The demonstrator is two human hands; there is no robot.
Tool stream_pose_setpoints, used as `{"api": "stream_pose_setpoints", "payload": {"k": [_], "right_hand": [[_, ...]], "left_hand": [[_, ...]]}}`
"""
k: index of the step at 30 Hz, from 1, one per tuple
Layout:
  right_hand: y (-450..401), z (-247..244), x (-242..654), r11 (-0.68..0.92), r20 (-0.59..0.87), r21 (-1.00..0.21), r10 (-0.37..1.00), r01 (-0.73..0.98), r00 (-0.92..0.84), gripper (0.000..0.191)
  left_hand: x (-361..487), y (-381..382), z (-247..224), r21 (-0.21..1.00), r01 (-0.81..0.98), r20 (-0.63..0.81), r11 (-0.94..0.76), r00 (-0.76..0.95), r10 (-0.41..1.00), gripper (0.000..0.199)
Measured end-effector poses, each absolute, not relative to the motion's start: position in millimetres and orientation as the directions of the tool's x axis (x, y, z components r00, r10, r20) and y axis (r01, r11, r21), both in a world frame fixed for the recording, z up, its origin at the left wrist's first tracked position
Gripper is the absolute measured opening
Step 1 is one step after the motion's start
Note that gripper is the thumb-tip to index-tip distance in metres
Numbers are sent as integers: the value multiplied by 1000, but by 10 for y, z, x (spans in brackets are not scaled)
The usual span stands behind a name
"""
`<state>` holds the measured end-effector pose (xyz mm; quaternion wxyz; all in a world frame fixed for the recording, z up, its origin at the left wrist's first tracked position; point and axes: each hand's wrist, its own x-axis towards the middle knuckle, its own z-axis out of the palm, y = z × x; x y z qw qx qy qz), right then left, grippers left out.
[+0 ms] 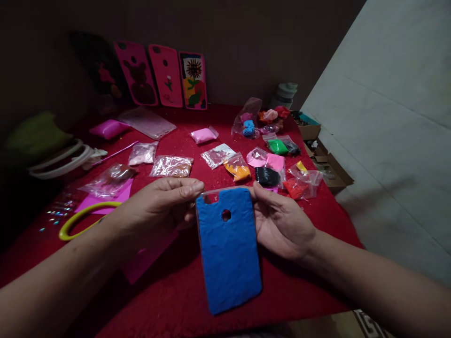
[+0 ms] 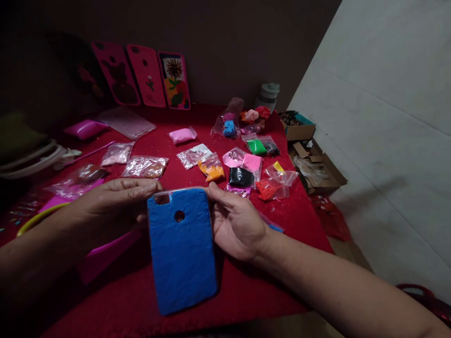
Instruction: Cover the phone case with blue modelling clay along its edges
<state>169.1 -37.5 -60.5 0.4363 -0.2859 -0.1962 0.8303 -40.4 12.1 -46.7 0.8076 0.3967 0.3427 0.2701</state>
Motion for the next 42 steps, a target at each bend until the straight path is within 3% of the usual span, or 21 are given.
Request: {"api": "stream_pose_setpoints", "payload": {"k": [5, 17, 26, 32, 42], "right_hand": [[-390, -594, 1708, -385, -225, -690, 919, -612, -324, 15], [-420, -592, 1753, -271, -219, -889, 960, -370, -178, 18], [-422, -575, 1734, -295, -221, -859, 951, -418, -215, 18], [-400, -529, 1708, -257, -223, -835, 967, -488, -126, 18], [-431, -526, 1741, -319, -253, -875, 942, -365, -219, 22]], "left_hand": [[-400, 113, -474, 823, -171, -335, 542, 625, 706, 31], [-380, 78, -428, 848, -155, -315, 507, 621, 718, 28], [-368, 73, -402, 840, -136, -350, 526, 605, 715, 28], [-359, 75, -418, 821, -147, -373, 552, 595, 712, 30], [-359, 83, -416, 807, -145, -390, 572, 596, 702, 31]]}}
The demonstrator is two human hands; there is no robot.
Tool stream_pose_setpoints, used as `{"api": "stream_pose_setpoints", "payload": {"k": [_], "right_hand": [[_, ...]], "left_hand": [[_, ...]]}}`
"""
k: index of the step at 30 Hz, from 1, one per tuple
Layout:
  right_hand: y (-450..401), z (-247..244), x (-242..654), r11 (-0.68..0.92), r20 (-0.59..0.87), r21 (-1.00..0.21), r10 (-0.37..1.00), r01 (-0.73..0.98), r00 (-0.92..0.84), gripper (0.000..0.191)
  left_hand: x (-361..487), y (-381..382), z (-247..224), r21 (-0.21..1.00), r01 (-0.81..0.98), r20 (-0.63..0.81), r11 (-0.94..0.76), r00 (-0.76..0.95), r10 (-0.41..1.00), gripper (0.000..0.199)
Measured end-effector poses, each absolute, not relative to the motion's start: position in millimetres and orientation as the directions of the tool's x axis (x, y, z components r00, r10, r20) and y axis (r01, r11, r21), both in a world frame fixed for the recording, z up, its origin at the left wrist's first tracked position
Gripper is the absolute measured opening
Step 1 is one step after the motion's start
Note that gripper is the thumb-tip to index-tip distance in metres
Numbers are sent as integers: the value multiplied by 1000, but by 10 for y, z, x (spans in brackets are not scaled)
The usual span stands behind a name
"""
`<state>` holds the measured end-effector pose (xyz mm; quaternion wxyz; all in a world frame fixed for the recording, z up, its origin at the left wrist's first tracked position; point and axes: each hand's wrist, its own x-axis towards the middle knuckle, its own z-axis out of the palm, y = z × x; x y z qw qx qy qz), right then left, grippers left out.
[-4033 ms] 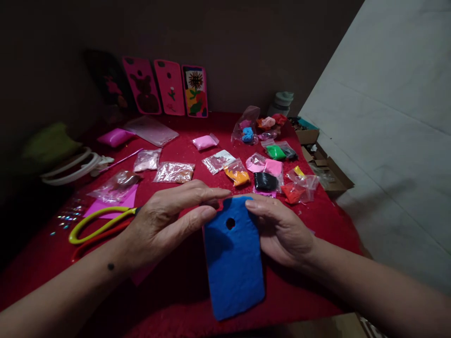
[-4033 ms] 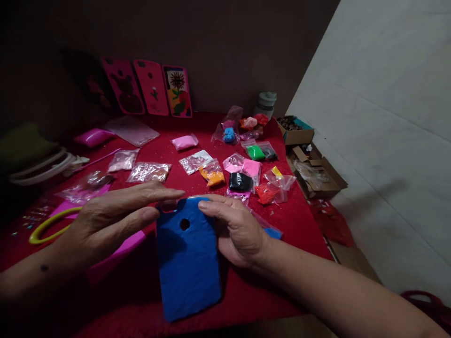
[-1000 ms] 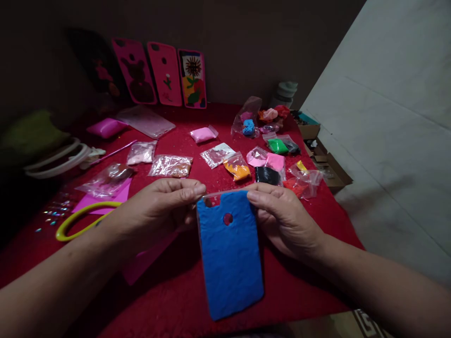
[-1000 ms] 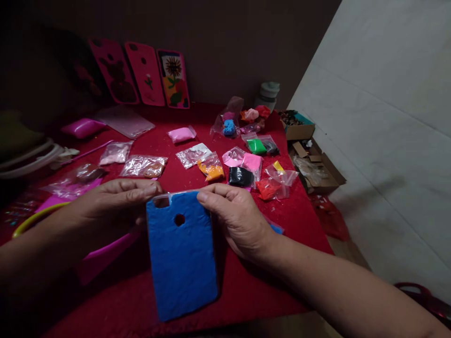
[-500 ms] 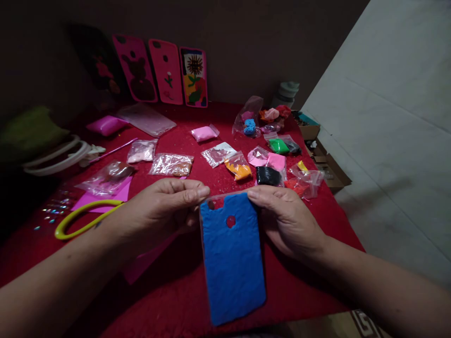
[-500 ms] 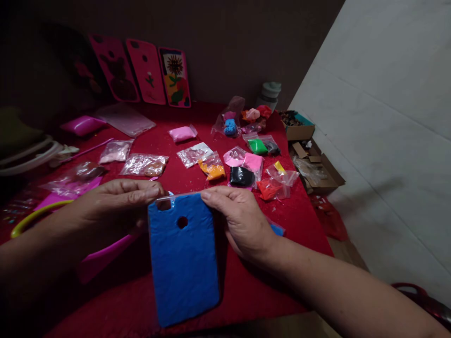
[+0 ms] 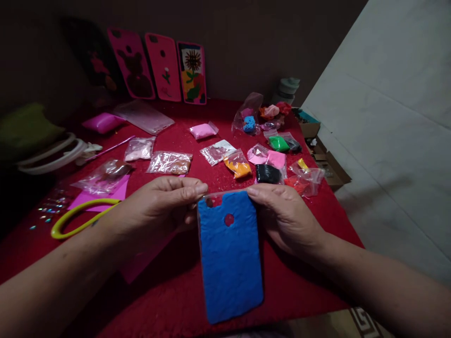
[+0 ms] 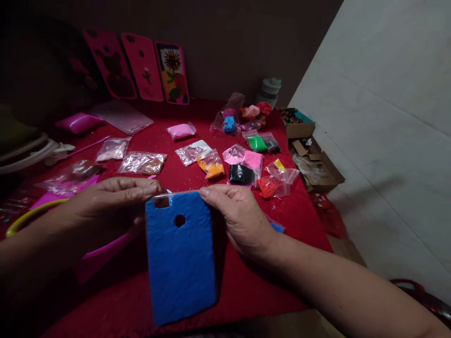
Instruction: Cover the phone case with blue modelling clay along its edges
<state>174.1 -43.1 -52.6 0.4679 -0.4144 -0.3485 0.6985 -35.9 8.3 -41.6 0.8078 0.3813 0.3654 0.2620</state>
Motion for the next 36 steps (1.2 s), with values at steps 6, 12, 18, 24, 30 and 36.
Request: {"api": "stream_pose_setpoints", "payload": {"k": [6, 12, 18, 24, 30, 36], "right_hand": [[-409, -570, 1731, -318, -250, -852, 945, -417, -209, 20], [-348, -581, 1722, -345, -321, -742, 936, -576, -147, 12], [-324, -580, 1690, -414, -314, -692, 910, -591, -270, 6], [-323, -632, 1702, -445, -371, -667, 894, -597, -252, 8], [-337, -589, 1674, -448, -345, -712, 894, -541, -286, 15], [-342, -586, 1659, -459, -338, -695, 888, -554, -312, 15]], "left_hand": [[-365, 56, -414, 812, -161, -375, 561, 593, 712, 28], [-367, 69, -424, 802, -199, -352, 564, 605, 714, 28], [-383, 91, -457, 807, -198, -361, 556, 578, 731, 31], [-384, 133, -504, 796, -197, -397, 572, 544, 739, 32], [-363, 164, -500, 803, -204, -400, 559, 510, 761, 28], [-379, 179, -515, 806, -221, -377, 549, 523, 764, 29]]}}
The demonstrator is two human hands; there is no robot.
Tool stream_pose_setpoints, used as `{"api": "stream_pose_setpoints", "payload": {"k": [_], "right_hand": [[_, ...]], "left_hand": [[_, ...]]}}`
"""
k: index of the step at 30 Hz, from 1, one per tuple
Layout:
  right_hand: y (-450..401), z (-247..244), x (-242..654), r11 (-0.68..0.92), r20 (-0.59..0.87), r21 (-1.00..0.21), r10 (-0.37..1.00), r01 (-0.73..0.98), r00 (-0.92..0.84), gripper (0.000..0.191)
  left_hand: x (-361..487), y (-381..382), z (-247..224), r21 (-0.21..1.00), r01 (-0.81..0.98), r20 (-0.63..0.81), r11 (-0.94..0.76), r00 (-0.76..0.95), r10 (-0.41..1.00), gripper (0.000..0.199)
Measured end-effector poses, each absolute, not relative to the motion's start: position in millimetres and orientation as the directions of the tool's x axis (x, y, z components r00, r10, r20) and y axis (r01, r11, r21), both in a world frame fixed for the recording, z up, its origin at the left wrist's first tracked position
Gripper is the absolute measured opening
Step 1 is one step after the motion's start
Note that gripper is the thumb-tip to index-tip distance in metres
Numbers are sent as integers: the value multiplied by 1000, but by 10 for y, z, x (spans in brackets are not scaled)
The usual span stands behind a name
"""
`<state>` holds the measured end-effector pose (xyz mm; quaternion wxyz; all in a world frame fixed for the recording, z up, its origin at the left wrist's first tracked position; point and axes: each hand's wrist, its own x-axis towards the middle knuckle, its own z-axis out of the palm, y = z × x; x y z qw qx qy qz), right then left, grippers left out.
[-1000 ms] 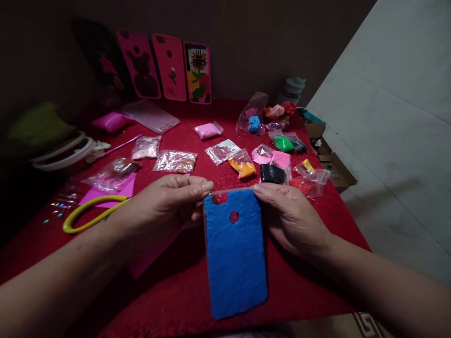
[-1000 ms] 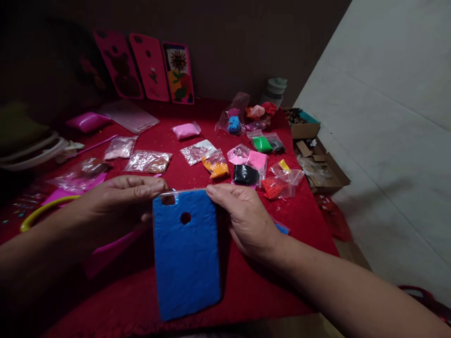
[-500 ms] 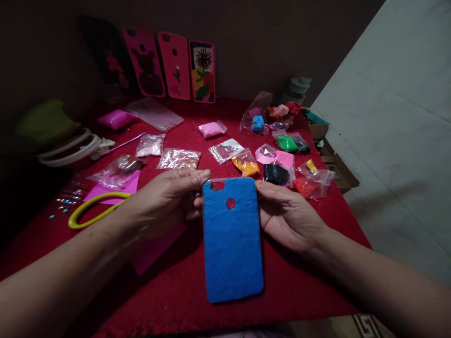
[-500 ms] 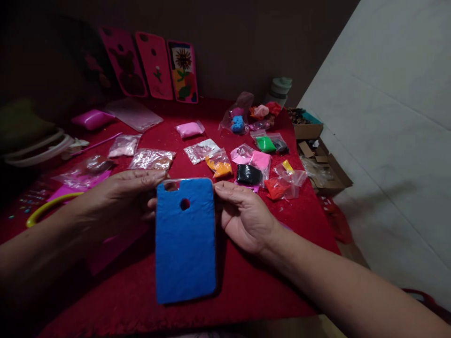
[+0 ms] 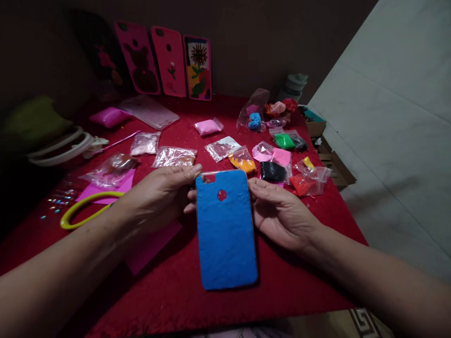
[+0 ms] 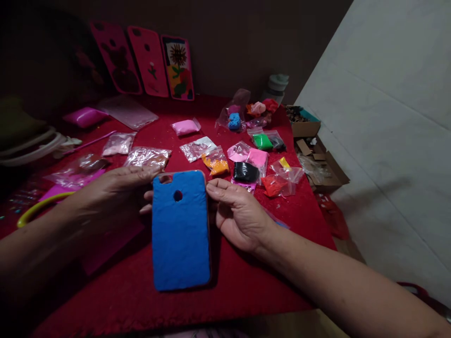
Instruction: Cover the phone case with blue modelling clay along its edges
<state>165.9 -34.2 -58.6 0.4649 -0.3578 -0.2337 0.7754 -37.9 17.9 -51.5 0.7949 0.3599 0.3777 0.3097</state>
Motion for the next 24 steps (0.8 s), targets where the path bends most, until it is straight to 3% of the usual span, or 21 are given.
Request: {"api": "stream_pose_setpoints", "payload": {"k": [4, 12, 24], "right_hand": [[-360, -606, 1667, -464, -289, -686, 881, -561, -375, 19], [-384, -657, 1663, -411, -323, -745, 911, -525, -256, 17], [-410, -600, 1651, -347, -256, -802, 935, -485, -246, 12]], "left_hand": [[-380, 181, -508, 805, -219, -373, 551, 535, 758, 30], [-361, 163, -489, 803, -225, -362, 551, 551, 752, 32], [-371, 200, -585, 799, -248, -344, 548, 558, 755, 30]]}}
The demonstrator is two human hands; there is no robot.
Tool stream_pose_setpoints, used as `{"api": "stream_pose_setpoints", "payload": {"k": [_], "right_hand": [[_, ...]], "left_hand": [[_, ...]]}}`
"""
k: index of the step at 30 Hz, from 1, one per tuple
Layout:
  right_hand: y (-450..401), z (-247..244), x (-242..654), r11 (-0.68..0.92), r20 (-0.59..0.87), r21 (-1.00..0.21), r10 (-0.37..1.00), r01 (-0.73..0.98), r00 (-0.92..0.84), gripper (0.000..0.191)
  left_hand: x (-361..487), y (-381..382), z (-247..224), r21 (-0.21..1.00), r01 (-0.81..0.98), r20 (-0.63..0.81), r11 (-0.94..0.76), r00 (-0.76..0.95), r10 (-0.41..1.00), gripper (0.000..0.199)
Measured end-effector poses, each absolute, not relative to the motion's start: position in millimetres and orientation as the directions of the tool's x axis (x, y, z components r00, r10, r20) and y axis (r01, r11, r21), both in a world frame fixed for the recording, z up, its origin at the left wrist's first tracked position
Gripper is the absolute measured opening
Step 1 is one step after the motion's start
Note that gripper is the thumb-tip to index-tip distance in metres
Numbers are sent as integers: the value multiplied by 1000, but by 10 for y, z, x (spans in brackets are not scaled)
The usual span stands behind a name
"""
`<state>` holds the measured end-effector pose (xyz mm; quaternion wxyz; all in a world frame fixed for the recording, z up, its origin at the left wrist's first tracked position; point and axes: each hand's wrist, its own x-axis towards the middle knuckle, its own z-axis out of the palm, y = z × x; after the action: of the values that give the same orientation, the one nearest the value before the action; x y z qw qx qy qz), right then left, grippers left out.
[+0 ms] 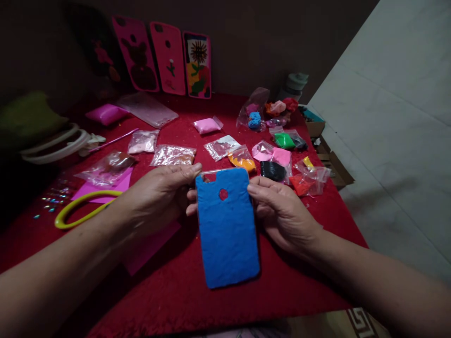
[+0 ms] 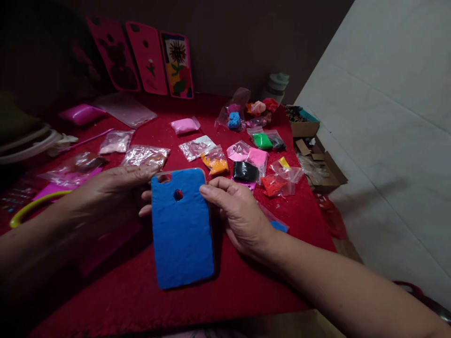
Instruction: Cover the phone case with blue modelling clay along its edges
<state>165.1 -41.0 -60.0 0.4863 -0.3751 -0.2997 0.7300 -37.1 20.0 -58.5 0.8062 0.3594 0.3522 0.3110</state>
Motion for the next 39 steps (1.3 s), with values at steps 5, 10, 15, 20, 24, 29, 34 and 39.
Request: {"api": "stream_pose_setpoints", "payload": {"k": [5, 10, 15, 20, 24, 29, 34, 39], "right_hand": [[-425, -613, 1652, -349, -258, -846, 929, -403, -264, 11], [-420, -589, 1654, -358, -222, -832, 915, -423, -337, 18], [-410, -572, 1674, -327, -200, -808, 935, -490, -294, 19], [-395, -613, 1676, -355, -291, -776, 935, -521, -203, 10], [-403, -638, 1678, -371, -285, -742, 928, -559, -239, 12], [-393, -636, 1667, -364, -293, -763, 931, -534, -217, 14], [-374, -609, 1640, -378, -279, -748, 925, -546, -259, 13], [-379, -623, 1650, -375, -320, -762, 927, -528, -197, 20]], "left_hand": [[-364, 187, -587, 796, -245, -351, 554, 560, 751, 27], [-368, 180, -573, 787, -256, -349, 562, 567, 746, 30], [-372, 191, -562, 774, -256, -356, 579, 580, 733, 30], [-381, 195, -553, 771, -264, -346, 579, 590, 729, 28], [-376, 192, -550, 773, -270, -336, 574, 593, 732, 28], [-366, 193, -556, 775, -282, -325, 565, 588, 740, 31], [-379, 197, -555, 773, -290, -329, 564, 576, 748, 26], [-376, 197, -541, 776, -289, -329, 561, 573, 751, 27]]}}
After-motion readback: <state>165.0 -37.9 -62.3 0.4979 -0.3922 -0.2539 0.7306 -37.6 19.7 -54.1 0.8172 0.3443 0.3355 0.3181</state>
